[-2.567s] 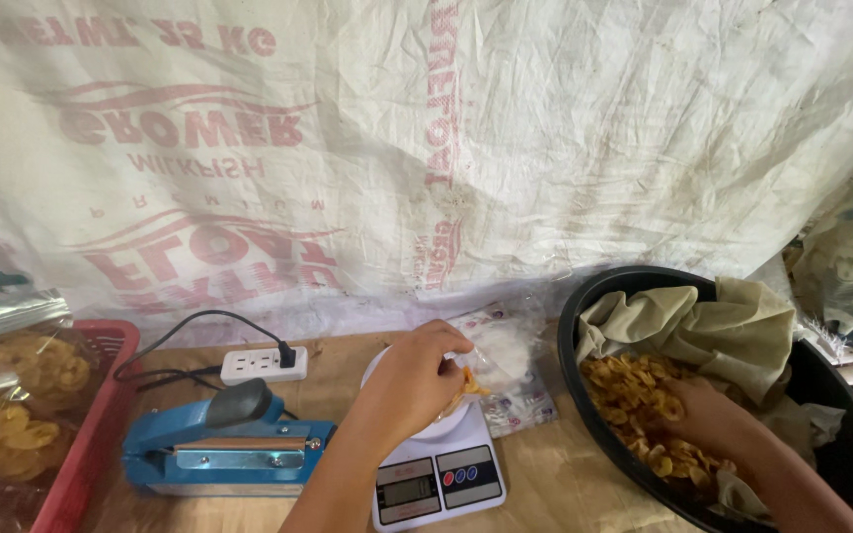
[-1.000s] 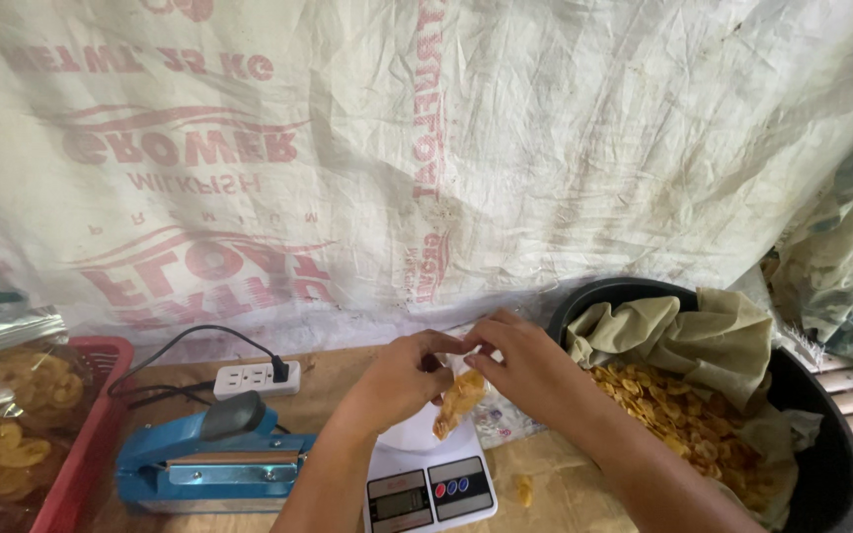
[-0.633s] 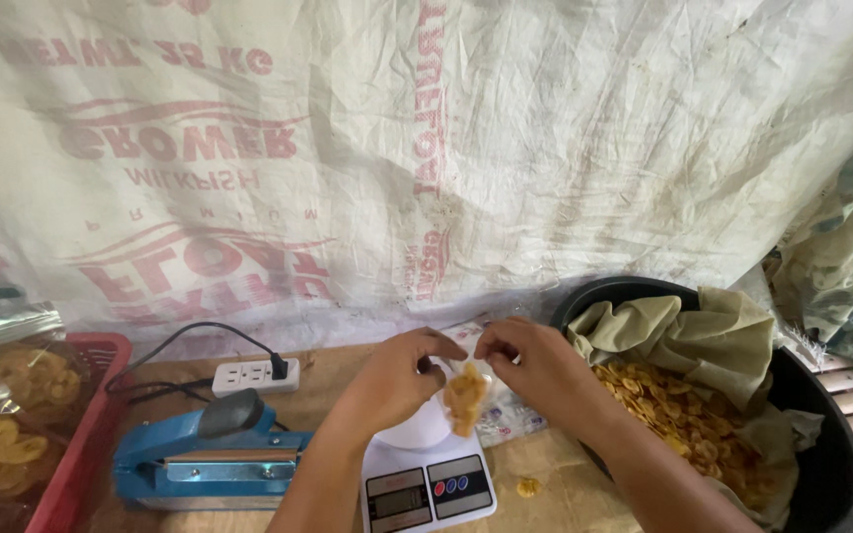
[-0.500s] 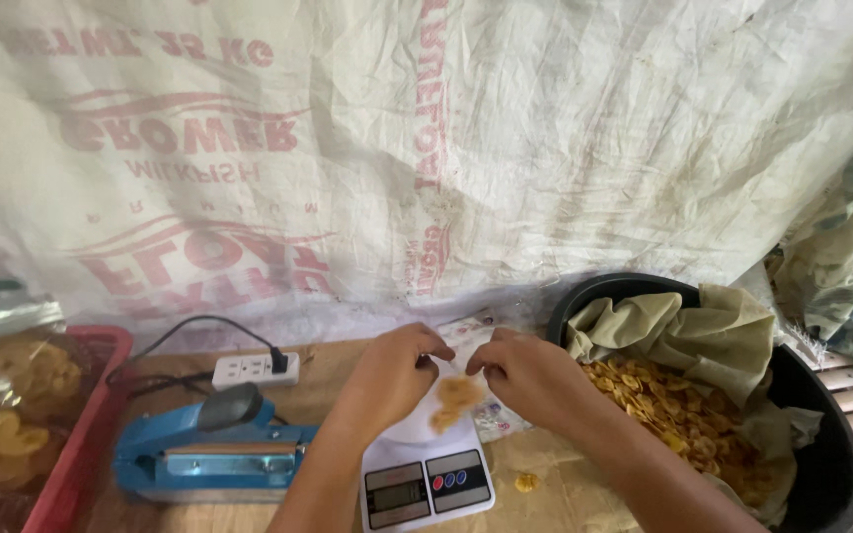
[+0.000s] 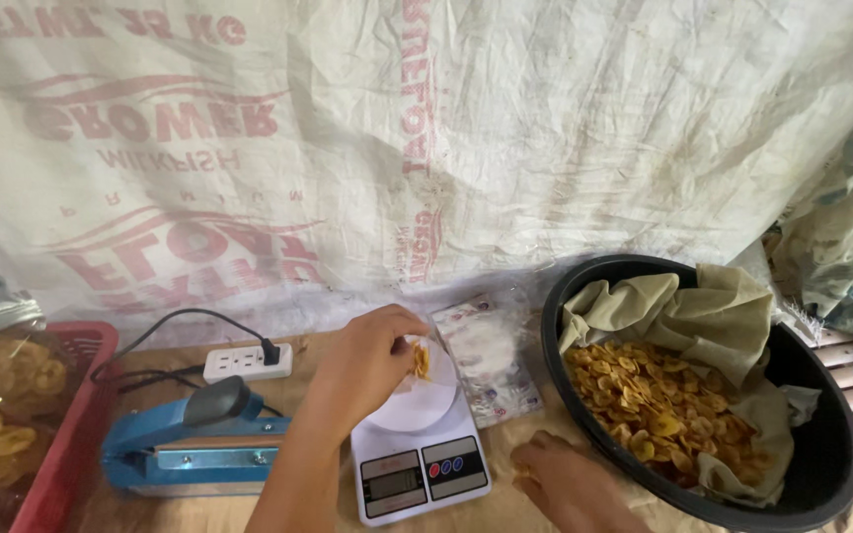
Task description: The person weighs banana chips on a digital scale, fills plastic bags with the chips by hand, and seals the bags using a heat sealer.
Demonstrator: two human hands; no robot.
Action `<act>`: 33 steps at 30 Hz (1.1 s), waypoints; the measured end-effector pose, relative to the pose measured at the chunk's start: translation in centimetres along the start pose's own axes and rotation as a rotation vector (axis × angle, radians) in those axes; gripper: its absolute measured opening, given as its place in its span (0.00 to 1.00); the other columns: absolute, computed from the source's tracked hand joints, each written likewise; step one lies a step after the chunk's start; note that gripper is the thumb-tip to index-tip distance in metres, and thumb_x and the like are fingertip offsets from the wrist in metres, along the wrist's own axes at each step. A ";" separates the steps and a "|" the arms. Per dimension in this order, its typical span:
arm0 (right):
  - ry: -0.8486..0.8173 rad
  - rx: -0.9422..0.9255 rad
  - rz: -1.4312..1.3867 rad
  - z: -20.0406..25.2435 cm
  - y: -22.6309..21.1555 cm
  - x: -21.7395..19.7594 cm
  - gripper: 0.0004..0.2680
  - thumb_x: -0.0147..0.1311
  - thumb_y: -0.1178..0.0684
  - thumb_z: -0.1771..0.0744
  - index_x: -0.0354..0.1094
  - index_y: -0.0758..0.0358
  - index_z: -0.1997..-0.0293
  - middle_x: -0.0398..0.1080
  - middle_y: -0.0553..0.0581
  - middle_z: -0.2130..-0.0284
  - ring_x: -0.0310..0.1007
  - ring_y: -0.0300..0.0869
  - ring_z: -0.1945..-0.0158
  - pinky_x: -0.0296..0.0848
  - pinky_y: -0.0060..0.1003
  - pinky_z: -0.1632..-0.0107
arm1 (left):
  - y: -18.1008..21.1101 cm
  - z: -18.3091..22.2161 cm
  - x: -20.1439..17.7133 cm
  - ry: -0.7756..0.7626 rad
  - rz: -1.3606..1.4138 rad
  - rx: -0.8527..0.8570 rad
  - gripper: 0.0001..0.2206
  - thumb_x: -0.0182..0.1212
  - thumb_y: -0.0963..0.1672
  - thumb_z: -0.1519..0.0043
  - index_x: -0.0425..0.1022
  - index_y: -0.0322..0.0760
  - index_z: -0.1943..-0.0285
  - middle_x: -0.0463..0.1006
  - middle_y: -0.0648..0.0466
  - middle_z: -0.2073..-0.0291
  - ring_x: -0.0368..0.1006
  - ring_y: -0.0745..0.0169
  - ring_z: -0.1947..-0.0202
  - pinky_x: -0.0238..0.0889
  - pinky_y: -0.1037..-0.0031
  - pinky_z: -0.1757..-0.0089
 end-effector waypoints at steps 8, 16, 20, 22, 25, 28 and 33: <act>0.176 0.095 0.059 -0.9 2.0 0.2 0.05 0.58 0.49 0.36 0.74 0.53 0.61 0.74 0.57 0.65 0.78 0.56 0.60 0.76 0.49 0.56 | 0.4 0.4 0.1 -0.068 -0.009 -0.097 0.11 0.59 0.40 0.46 0.82 0.36 0.56 0.82 0.52 0.58 0.80 0.51 0.63 0.72 0.67 0.59; 0.390 -0.061 -0.390 -3.8 -11.2 -11.7 0.10 0.56 0.56 0.35 0.78 0.58 0.52 0.78 0.54 0.64 0.75 0.49 0.69 0.76 0.43 0.69 | 0.9 0.8 0.4 -0.038 -0.025 0.075 0.13 0.58 0.38 0.49 0.81 0.31 0.56 0.81 0.46 0.58 0.78 0.44 0.58 0.70 0.63 0.56; 0.420 -0.203 -0.106 -6.4 -13.7 -11.7 0.08 0.56 0.56 0.35 0.77 0.59 0.55 0.74 0.56 0.55 0.78 0.53 0.58 0.75 0.46 0.59 | 1.4 0.7 -0.2 -0.014 -0.010 0.159 0.12 0.57 0.37 0.49 0.81 0.29 0.58 0.81 0.44 0.58 0.76 0.42 0.55 0.69 0.62 0.54; 0.371 -0.147 -0.086 -6.8 -13.0 -11.1 0.08 0.58 0.54 0.36 0.79 0.56 0.54 0.70 0.58 0.46 0.78 0.51 0.55 0.75 0.45 0.56 | 1.2 0.7 -0.5 0.001 -0.011 0.160 0.13 0.56 0.36 0.49 0.81 0.30 0.58 0.81 0.45 0.57 0.76 0.41 0.55 0.68 0.61 0.53; 0.377 -0.212 -0.063 -8.1 -12.4 -10.6 0.08 0.51 0.58 0.38 0.78 0.59 0.61 0.75 0.57 0.52 0.77 0.53 0.55 0.75 0.46 0.56 | 0.6 1.2 -0.2 0.000 -0.017 0.129 0.12 0.54 0.35 0.48 0.82 0.32 0.59 0.81 0.48 0.57 0.77 0.43 0.55 0.68 0.61 0.53; 0.241 -0.101 -0.109 -9.4 -11.0 -10.3 0.11 0.48 0.59 0.36 0.78 0.61 0.57 0.78 0.59 0.56 0.78 0.54 0.54 0.74 0.45 0.50 | 0.4 1.1 0.1 0.003 -0.105 0.145 0.12 0.55 0.35 0.49 0.83 0.34 0.62 0.81 0.49 0.56 0.76 0.44 0.54 0.68 0.61 0.53; 0.230 0.060 -0.232 -9.7 -9.0 -13.0 0.12 0.47 0.60 0.36 0.78 0.63 0.53 0.78 0.59 0.56 0.80 0.50 0.58 0.75 0.41 0.51 | 0.9 2.0 1.6 -0.050 -0.117 0.085 0.11 0.55 0.37 0.44 0.83 0.39 0.62 0.79 0.51 0.52 0.76 0.45 0.55 0.68 0.60 0.53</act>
Point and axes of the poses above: each hand's wrist, its own z-axis away from the middle knuckle, its own x-axis out of the palm, y = z × x, the point moved 5 cm from there along -z, towards the middle knuckle
